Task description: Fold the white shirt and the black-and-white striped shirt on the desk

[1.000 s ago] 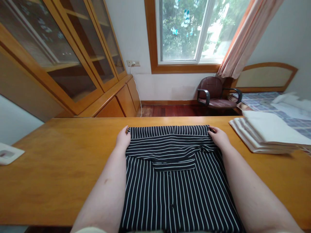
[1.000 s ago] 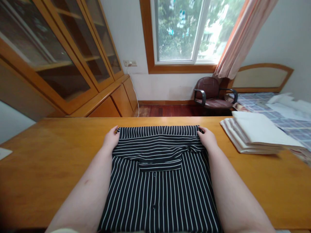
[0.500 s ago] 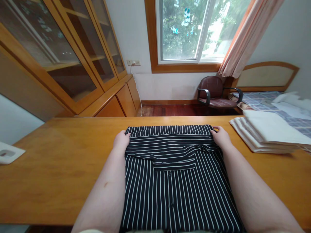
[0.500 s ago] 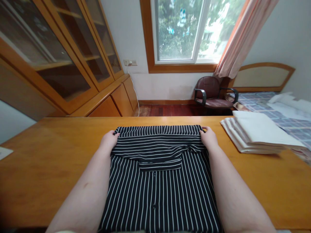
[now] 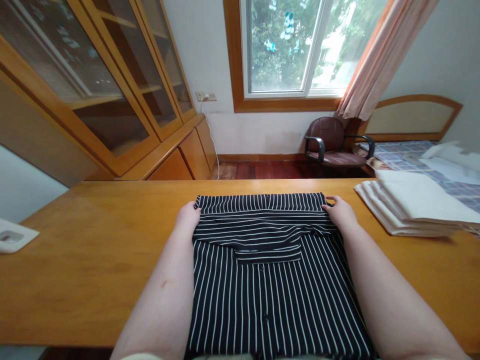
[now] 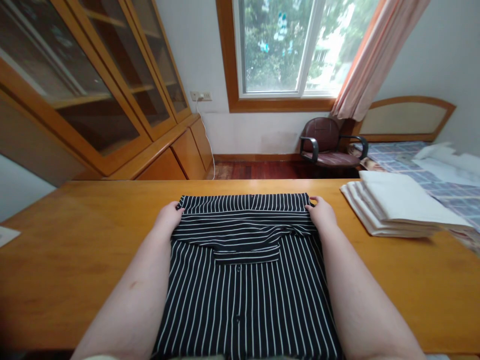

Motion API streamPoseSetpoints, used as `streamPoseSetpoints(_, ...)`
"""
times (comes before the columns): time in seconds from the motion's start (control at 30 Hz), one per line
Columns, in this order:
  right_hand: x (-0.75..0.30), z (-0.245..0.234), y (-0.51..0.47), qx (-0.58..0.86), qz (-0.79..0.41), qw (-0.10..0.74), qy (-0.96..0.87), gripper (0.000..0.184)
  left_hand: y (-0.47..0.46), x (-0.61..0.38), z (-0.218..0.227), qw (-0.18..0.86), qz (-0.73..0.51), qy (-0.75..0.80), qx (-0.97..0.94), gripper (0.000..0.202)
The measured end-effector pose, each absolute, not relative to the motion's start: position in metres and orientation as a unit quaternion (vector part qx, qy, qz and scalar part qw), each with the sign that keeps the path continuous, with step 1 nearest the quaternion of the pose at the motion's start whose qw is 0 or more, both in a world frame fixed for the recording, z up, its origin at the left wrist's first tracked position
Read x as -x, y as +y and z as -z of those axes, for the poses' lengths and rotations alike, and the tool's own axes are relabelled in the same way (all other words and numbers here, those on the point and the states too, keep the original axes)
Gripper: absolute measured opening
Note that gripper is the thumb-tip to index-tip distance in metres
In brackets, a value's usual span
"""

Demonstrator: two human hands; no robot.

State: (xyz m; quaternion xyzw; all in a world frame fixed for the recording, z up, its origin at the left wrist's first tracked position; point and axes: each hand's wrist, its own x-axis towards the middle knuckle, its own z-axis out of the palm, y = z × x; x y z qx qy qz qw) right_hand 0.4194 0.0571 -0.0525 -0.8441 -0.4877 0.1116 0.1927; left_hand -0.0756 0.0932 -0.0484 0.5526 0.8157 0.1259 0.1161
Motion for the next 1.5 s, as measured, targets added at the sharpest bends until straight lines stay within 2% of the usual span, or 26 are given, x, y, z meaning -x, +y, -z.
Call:
streamPoseSetpoints(0.2, -0.422, 0.049, 0.057, 0.841, -0.104, 0.193, -0.495, 0.038, 0.09, 0.074, 0.042, 0.104, -0.128, 0.813, -0.559, 0.03)
streamPoseSetpoints(0.4, -0.419, 0.057, 0.057, 0.834, -0.079, 0.135, -0.529, 0.042, 0.088, 0.069, 0.043, 0.11, -0.086, 0.815, -0.563, 0.029)
streamPoseSetpoints(0.57, -0.413, 0.054, 0.054, 0.845, -0.035, 0.102, -0.525, 0.049, 0.077, 0.054, 0.034, 0.007, -0.089, 0.826, -0.557, 0.045)
streamPoseSetpoints(0.7, -0.401, 0.045, 0.051, 0.771, 0.06, 0.163, -0.613, 0.044, 0.068, 0.022, 0.029, -0.032, -0.123, 0.73, -0.671, 0.046)
streamPoseSetpoints(0.8, -0.386, 0.045, 0.05, 0.647, 0.023, 0.204, -0.734, 0.044, 0.064, -0.001, 0.036, 0.011, -0.102, 0.634, -0.767, 0.05)
streamPoseSetpoints(0.87, -0.378, 0.051, 0.051, 0.613, -0.019, 0.179, -0.769, 0.052, 0.063, -0.008, 0.043, 0.049, -0.068, 0.602, -0.794, 0.058)
streamPoseSetpoints(1.03, -0.375, 0.071, 0.055, 0.643, -0.08, 0.048, -0.76, 0.071, 0.069, -0.002, 0.056, 0.119, 0.025, 0.603, -0.788, 0.083)
streamPoseSetpoints(1.17, -0.379, 0.073, 0.058, 0.644, -0.087, 0.011, -0.76, 0.076, 0.071, 0.003, 0.05, 0.128, 0.046, 0.604, -0.785, 0.084)
streamPoseSetpoints(1.3, -0.379, 0.071, 0.058, 0.645, -0.087, 0.005, -0.759, 0.076, 0.047, -0.017, 0.028, 0.081, 0.051, 0.637, -0.765, 0.077)
streamPoseSetpoints(1.4, -0.378, 0.071, 0.058, 0.644, -0.086, 0.004, -0.76, 0.076, 0.01, -0.046, 0.01, 0.085, 0.008, 0.529, -0.844, 0.063)
streamPoseSetpoints(1.5, -0.378, 0.072, 0.058, 0.644, -0.085, 0.008, -0.76, 0.074, -0.026, -0.078, 0.008, 0.145, -0.03, 0.292, -0.945, 0.057)
